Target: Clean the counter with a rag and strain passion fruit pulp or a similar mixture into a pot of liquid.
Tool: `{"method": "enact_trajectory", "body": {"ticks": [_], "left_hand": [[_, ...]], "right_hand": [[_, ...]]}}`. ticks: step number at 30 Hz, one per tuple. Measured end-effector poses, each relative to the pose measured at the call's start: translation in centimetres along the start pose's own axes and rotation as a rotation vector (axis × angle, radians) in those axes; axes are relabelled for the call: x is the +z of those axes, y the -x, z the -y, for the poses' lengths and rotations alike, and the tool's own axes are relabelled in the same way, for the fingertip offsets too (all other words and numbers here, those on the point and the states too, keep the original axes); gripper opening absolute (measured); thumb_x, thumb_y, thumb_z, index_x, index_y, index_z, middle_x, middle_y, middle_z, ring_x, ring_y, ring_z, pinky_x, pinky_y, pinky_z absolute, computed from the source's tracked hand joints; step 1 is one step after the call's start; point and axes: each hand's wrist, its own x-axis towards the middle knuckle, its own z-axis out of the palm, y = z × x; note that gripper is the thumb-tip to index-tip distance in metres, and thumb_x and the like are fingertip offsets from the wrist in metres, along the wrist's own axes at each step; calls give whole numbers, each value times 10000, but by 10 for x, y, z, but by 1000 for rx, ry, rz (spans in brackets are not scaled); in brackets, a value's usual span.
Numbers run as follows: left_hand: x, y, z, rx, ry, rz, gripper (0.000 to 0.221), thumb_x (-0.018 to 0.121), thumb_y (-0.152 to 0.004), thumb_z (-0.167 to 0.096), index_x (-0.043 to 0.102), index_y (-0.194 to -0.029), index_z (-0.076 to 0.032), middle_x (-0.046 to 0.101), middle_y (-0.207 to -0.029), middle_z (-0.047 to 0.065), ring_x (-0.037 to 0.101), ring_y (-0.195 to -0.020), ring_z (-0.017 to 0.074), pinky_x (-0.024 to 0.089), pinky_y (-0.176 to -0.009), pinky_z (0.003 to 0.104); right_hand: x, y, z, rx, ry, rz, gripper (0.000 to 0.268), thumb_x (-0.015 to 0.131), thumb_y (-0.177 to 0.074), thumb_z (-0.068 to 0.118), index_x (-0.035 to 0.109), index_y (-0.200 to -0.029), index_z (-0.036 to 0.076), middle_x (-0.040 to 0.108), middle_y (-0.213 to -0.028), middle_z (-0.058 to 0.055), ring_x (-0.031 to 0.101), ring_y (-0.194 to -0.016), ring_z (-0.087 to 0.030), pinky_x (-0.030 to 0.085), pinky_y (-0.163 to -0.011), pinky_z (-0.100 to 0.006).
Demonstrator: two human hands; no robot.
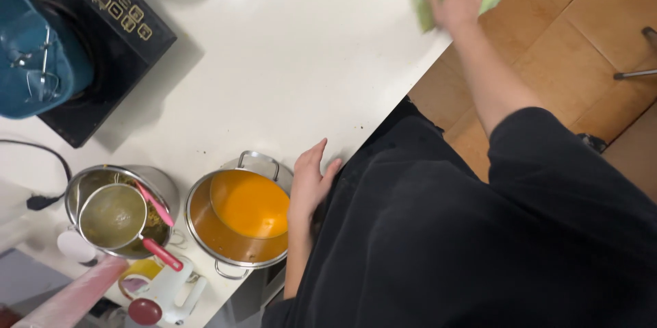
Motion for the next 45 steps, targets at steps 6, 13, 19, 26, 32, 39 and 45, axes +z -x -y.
{"method": "enact_trajectory", "body": {"ticks": [6, 13, 19, 26, 32, 39, 45], "left_hand": [[-8, -8, -5, -3, 33, 9, 541, 711, -946, -292, 592, -1388, -6, 667, -1292, 224, 595, -1227, 405, 448, -1055, 457], [-14, -15, -3, 51, 122, -71, 475, 654, -994, -266, 594, -1389, -9, 666, -1319, 214, 617, -1231, 383, 474, -1048, 440], [-15, -9, -4, 4, 77, -109, 480, 679, -982, -285, 611, -1365, -4, 669, -1310, 213, 615, -1226, 381, 476, -1045, 434], [-17, 7, -6, 12, 37, -138, 487, 694, -966, -272, 605, -1361, -2, 682, -1284, 207, 622, -1206, 383, 472, -1042, 434], [-10, -7, -10, -55, 95, -140, 485, 687, -966, -281, 613, -1363, -12, 676, -1269, 205, 626, -1196, 370, 483, -1035, 426], [2, -65, -30, -123, 200, -286, 443, 647, -994, -283, 623, -1338, -5, 680, -1310, 191, 618, -1241, 362, 468, -1055, 420], [8, -116, -74, -210, 195, -368, 449, 656, -982, -307, 640, -1318, -10, 692, -1290, 187, 625, -1229, 359, 485, -1041, 417]], "right_hand": [[74, 185, 141, -663, -42, 64, 968, 710, -807, 506, 375, -1536, -36, 288, -1615, -311, 204, -1509, -512, 134, -1175, -719], [26, 209, 122, -965, -11, 215, 623, 593, -846, 200, 555, -1458, 88, 454, -1574, -138, 369, -1482, -331, 279, -1220, -481], [-36, 29, -13, -102, -52, -24, 724, 523, -1043, 236, 216, -1608, -97, 210, -1652, -337, 162, -1533, -475, 118, -1250, -558], [112, 72, 35, -266, 594, -413, 656, 547, -992, 173, 346, -1497, -195, 291, -1556, -462, 244, -1431, -607, 177, -1226, -661], [49, 164, 145, -1172, -235, 13, 685, 671, -859, 449, 568, -1415, 62, 501, -1537, -218, 345, -1465, -408, 181, -1205, -558], [-37, -12, 21, -511, 154, -61, 610, 475, -1008, 225, 412, -1591, 59, 383, -1659, -171, 294, -1519, -362, 268, -1223, -566], [-77, -165, -46, -113, 103, -29, 620, 334, -1109, 363, 210, -1656, 101, 96, -1720, -162, 58, -1560, -434, 101, -1226, -639]]}}
